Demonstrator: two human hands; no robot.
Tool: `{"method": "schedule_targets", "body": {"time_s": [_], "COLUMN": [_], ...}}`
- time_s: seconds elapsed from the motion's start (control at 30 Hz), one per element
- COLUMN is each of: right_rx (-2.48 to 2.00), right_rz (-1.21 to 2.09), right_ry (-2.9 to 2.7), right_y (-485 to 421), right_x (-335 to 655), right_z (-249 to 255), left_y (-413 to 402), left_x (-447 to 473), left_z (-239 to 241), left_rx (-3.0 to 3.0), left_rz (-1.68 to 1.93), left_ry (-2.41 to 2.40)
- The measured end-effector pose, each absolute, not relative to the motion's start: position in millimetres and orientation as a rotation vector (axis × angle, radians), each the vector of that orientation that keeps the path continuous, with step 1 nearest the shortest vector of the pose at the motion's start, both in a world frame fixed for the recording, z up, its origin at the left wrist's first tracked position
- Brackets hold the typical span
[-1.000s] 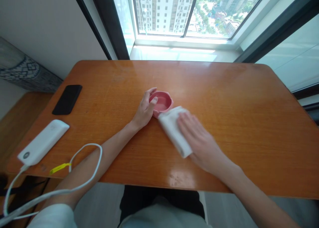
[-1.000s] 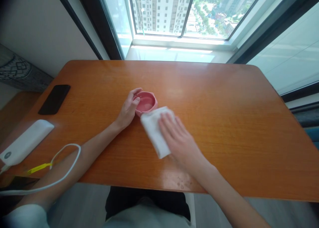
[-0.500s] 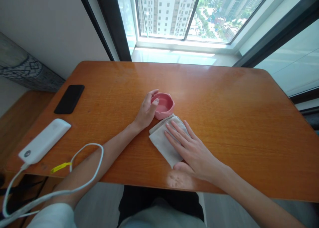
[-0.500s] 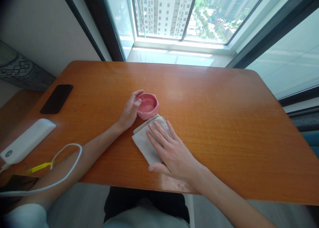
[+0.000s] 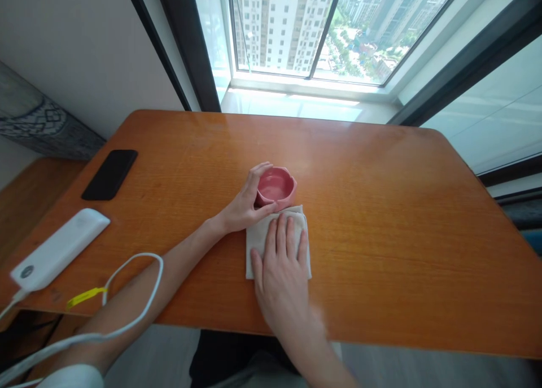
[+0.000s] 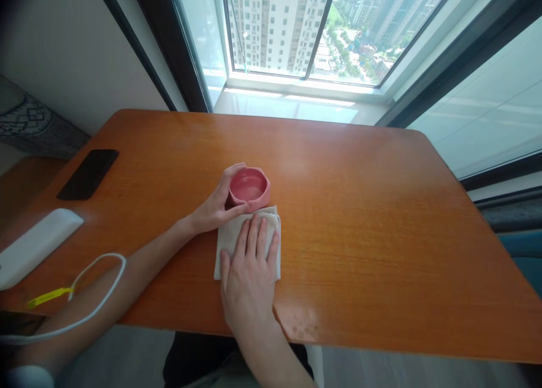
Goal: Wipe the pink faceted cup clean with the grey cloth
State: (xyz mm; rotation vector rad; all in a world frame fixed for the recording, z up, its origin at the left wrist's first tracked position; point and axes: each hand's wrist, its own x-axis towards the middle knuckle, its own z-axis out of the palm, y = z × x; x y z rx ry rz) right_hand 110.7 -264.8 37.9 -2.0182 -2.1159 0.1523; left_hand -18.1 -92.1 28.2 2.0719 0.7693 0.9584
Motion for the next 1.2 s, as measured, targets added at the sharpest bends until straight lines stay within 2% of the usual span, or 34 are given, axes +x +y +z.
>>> {"method": "schedule_targets", "body": {"time_s": [0.13, 0.33, 0.53, 0.63, 0.8, 0.93, 1.2], "right_rx": [-2.047, -1.937, -1.796, -1.894, -2.077, -2.072, -2.026], "right_rz": [0.153, 0.221, 0.121, 0.082, 0.047, -0.083, -0.109], "right_ry": [-1.986, -2.145, -2.184, -2.117, -2.084, -2.109, -2.103], "right_y": [-257, -265, -225, -166, -95, -85, -87], "right_x": [97, 110, 195, 245, 267, 258, 257], "right_z": [28, 29, 57, 58, 36, 19, 19], "left_y": [-96, -99, -84, -58, -22, -20, -20], "left_x": [-14, -15, -25, -33, -39, -40, -45], "left_z": [31, 31, 33, 30, 19, 13, 10], "left_rx": [2.066, 2.033, 1.914, 1.989, 2.277, 2.404, 2.462], "left_rz": [0.974, 0.961, 0.998, 1.073, 0.742, 0.55, 0.535], "left_ry": [0.806, 0.855, 0.915, 1.21, 1.643, 1.658, 1.659]}}
